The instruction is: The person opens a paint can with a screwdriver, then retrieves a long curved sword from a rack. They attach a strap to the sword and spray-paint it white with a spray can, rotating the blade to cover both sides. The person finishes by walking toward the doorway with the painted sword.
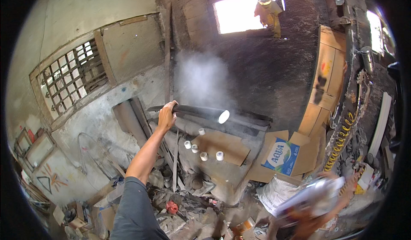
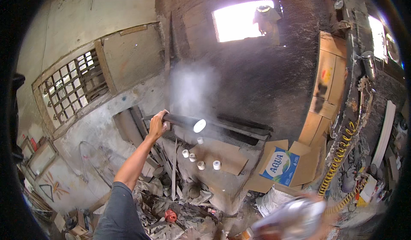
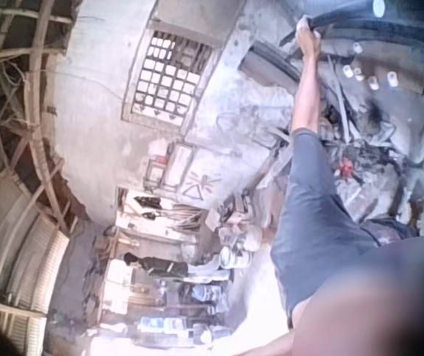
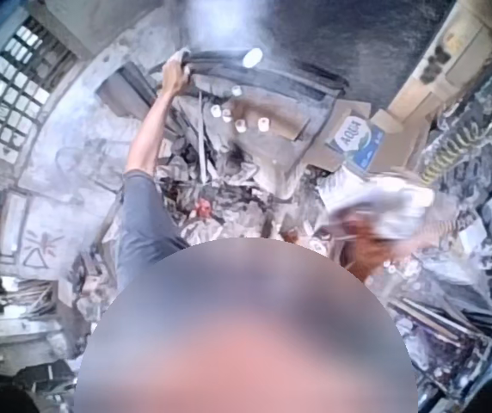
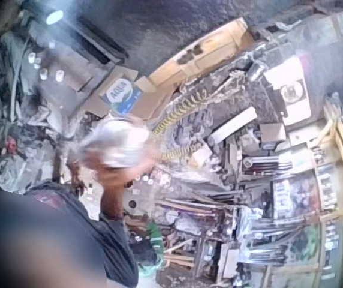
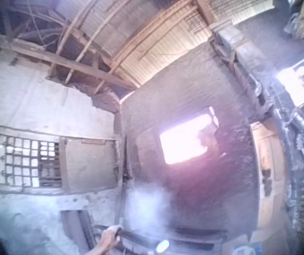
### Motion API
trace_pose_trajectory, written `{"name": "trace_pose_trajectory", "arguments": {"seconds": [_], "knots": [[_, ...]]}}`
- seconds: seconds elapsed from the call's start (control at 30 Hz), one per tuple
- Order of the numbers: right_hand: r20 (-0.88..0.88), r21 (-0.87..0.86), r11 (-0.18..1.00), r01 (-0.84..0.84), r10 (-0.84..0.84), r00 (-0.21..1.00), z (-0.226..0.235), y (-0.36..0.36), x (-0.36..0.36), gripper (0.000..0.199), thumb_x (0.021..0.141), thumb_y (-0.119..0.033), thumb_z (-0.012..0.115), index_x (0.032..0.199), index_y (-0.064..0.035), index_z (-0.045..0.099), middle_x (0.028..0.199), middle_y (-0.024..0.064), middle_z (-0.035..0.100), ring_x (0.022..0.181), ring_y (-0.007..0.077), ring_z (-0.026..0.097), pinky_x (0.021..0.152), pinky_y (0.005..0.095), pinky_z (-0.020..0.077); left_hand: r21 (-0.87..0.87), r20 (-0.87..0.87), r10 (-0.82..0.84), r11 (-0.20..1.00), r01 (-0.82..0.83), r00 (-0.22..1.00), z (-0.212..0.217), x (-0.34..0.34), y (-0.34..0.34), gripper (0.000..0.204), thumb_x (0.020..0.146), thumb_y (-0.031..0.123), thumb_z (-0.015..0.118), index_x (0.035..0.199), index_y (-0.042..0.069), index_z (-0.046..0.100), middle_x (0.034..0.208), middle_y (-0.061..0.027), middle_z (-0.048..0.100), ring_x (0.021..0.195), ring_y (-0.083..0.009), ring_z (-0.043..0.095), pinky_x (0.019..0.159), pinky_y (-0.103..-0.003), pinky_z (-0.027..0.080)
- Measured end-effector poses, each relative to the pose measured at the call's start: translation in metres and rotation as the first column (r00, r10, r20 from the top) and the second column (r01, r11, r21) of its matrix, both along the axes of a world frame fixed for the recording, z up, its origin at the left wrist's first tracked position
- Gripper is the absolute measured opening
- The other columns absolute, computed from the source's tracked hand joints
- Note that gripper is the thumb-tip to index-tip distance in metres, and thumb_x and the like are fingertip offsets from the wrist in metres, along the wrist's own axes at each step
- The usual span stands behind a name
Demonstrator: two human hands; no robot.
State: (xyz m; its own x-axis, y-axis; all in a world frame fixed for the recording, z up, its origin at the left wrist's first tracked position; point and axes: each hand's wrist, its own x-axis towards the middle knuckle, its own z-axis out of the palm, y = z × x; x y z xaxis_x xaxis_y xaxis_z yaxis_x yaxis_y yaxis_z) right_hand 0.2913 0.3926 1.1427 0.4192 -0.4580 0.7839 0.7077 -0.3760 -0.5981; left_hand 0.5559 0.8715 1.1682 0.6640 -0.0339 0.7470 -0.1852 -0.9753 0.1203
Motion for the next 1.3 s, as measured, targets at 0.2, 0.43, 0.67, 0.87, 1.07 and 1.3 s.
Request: {"name": "trace_pose_trajectory", "arguments": {"seconds": [0.2, 0.43, 0.67, 0.87, 1.07, 1.3], "knots": [[-0.148, 0.04, 0.969, -0.245, 0.248, 0.957, -0.027, -0.014, 0.039, 0.086, 0.085, -0.057, 0.062, 0.143, -0.0039, 0.028, 0.119, 0.0232, 0.049, 0.103, 0.0318, 0.057, 0.077, 0.0408, 0.0538, -0.194, -0.205, 0.049, 0.977, -0.09, 0.977, -0.008, -0.028, -0.015, 0.044, 0.091, 0.012, 0.057, 0.128, -0.005, 0.041, 0.106, -0.03, 0.061, 0.097, -0.0414, 0.063, 0.083, -0.046, 0.049], [-0.23, 0.1, 0.831, -0.547, 0.554, 0.8, -0.072, 0.027, 0.033, 0.084, 0.087, -0.057, 0.057, 0.145, -0.0039, 0.026, 0.122, 0.0234, 0.049, 0.104, 0.0314, 0.058, 0.079, 0.0424, 0.0542, -0.96, 0.206, -0.448, 0.08, 0.268, 0.87, -0.128, -0.064, -0.03, 0.025, 0.099, 0.014, 0.051, 0.121, 0.005, 0.045, 0.082, -0.005, 0.056, 0.066, -0.0109, 0.055, 0.053, -0.026, 0.049], [-0.009, 0.392, 0.341, -0.854, 0.93, 0.368, -0.092, -0.004, 0.012, 0.083, 0.09, -0.058, 0.052, 0.146, -0.0039, 0.025, 0.124, 0.0236, 0.049, 0.105, 0.031, 0.058, 0.08, 0.044, 0.0546, -0.985, 0.111, -0.53, -0.17, 0.023, 0.841, -0.197, -0.106, -0.042, 0.023, 0.1, 0.027, 0.056, 0.11, 0.006, 0.052, 0.083, -0.0033, 0.061, 0.067, -0.0119, 0.06, 0.062, -0.028, 0.055], [-0.05, 0.504, 0.332, -0.797, 0.933, 0.356, -0.131, -0.051, 0.024, 0.081, 0.094, -0.058, 0.041, 0.15, -0.0027, 0.023, 0.125, 0.0216, 0.051, 0.1, 0.0299, 0.059, 0.085, 0.0453, 0.0529, -0.92, -0.136, -0.807, -0.113, -0.375, 0.575, -0.252, -0.203, -0.107, 0.046, 0.101, 0.05, 0.044, 0.11, 0.006, 0.056, 0.087, -0.0074, 0.065, 0.076, -0.017, 0.065, 0.071, -0.033, 0.054], [-0.342, 0.496, 0.614, -0.614, 0.788, 0.512, -0.121, -0.032, 0.011, 0.073, 0.097, -0.058, 0.035, 0.148, -0.0072, 0.025, 0.108, 0.0201, 0.058, 0.068, 0.0238, 0.064, 0.061, 0.037, 0.0575, -0.9, -0.162, -0.971, 0.074, -0.429, 0.173, -0.35, -0.328, -0.136, 0.05, 0.101, 0.038, 0.05, 0.138, 0.004, 0.048, 0.131, -0.0069, 0.057, 0.12, -0.0172, 0.052, 0.104, -0.034, 0.041], [-0.247, 0.624, 0.608, -0.491, 0.75, 0.614, -0.147, -0.028, 0.021, 0.074, 0.092, -0.061, 0.046, 0.143, -0.0089, 0.033, 0.095, 0.0165, 0.062, 0.071, 0.0245, 0.065, 0.06, 0.0387, 0.0579, -0.94, -0.34, -0.833, 0.303, -0.155, 0.436, -0.397, -0.341, -0.16, 0.022, 0.1, 0.007, 0.048, 0.12, 0.003, 0.057, 0.098, -0.005, 0.064, 0.095, -0.0123, 0.057, 0.088, -0.03, 0.046]]}}
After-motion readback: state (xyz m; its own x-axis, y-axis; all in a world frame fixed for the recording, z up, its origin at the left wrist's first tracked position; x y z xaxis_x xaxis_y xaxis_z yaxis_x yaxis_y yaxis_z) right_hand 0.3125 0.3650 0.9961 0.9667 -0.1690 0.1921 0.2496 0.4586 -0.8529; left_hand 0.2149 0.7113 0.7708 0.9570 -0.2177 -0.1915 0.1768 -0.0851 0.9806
